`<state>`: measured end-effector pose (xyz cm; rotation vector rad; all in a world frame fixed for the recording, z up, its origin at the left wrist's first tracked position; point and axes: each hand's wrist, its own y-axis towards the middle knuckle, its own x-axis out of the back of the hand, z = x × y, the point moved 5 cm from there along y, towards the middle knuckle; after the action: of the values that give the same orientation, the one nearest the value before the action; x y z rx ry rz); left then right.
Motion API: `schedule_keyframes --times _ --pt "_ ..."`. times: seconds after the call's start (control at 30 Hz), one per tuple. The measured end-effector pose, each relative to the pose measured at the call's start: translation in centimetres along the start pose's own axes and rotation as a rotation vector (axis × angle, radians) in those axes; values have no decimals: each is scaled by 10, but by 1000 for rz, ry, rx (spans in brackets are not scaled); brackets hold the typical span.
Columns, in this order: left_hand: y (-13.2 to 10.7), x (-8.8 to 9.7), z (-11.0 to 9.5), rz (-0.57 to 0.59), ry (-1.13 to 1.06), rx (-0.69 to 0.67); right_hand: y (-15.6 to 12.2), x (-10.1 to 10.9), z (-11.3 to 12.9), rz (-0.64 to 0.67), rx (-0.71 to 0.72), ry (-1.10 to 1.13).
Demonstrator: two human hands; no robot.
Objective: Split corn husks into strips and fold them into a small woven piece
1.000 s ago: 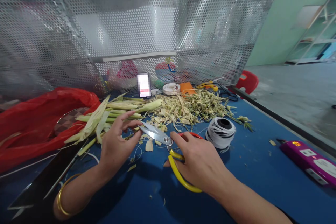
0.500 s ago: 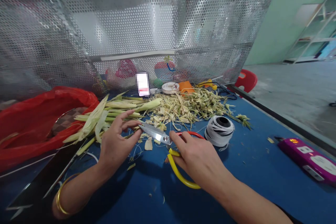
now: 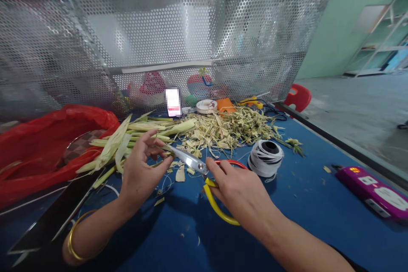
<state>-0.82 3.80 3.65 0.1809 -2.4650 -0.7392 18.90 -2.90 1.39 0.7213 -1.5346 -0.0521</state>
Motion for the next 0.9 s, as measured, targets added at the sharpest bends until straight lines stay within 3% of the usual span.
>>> schedule_keyframes --times 0.2,0.3,0.43,0.57,0.73,0.9 --pt "-1 2 0 17 -44 50 4 4 -18 -7 -250 333" --pt "0 1 4 29 -134 110 5 -4 -26 12 -325 304" --pt "2 -3 11 59 -313 273 5 -23 -26 149 -288 164" --pt "-3 -12 16 118 -609 529 3 -39 -16 324 -185 123" --pt "-13 -24 17 116 -951 826 1 -43 -10 356 -156 124" --pt "-16 -28 19 106 -1051 879 0 -39 -11 351 -120 145"
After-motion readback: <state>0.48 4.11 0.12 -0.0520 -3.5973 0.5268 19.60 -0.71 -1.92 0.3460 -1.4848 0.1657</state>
